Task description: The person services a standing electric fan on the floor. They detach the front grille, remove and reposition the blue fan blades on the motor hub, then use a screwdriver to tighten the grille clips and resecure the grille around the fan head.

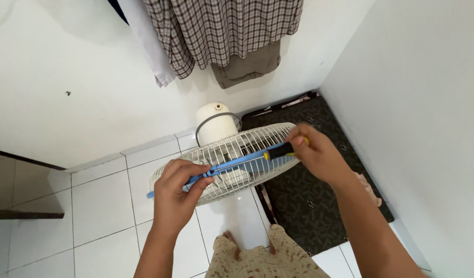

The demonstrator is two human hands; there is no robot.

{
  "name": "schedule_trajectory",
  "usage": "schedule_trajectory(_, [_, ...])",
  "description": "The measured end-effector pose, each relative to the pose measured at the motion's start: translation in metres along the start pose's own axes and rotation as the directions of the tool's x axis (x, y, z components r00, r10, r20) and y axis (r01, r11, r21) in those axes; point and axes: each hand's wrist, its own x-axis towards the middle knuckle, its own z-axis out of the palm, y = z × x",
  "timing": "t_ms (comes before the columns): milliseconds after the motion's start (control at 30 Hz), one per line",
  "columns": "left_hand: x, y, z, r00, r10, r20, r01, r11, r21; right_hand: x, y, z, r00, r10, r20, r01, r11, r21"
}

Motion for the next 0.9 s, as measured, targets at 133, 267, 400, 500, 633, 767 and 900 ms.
schedule_trajectory(133, [0.001, 0.002, -0.001, 1.000, -0.018, 0.006, 0.018, 1.000, -0.018, -0.006, -0.007, -0.010, 0.924, -0.329, 0.194, 0.262, 0.916, 0.305])
schedule_trajectory(267, [0.002, 0.004, 0.000, 0.999, -0.033, 0.004, 0.033, 0.999, -0.026, -0.005, -0.001, -0.012, 0.902, -0.375, 0.213, 0.245, 0.852, 0.464])
schedule_trajectory(400, [0.002, 0.003, 0.000, 1.000, -0.011, 0.022, 0.012, 1.000, -0.027, -0.002, 0.011, -0.012, 0.978, -0.173, 0.117, 0.127, 0.938, 0.323])
schedule_trajectory(500, [0.001, 0.002, 0.001, 0.999, -0.021, 0.037, 0.022, 0.999, -0.049, 0.001, 0.017, -0.008, 0.986, -0.153, 0.072, 0.122, 0.938, 0.326])
schedule_trajectory(633, [-0.001, 0.002, 0.003, 1.000, 0.002, 0.027, -0.001, 1.000, -0.027, 0.000, 0.016, 0.000, 0.983, 0.048, -0.177, -0.044, 0.999, 0.031])
schedule_trajectory(767, [-0.002, 0.003, 0.002, 0.999, -0.008, 0.050, 0.008, 1.000, -0.001, -0.006, 0.013, 0.004, 0.938, 0.227, -0.261, -0.209, 0.973, 0.093])
schedule_trajectory(900, [-0.001, 0.006, 0.001, 0.997, 0.035, 0.064, -0.035, 0.999, -0.004, -0.016, 0.022, -0.004, 0.915, 0.284, -0.285, -0.218, 0.946, 0.241])
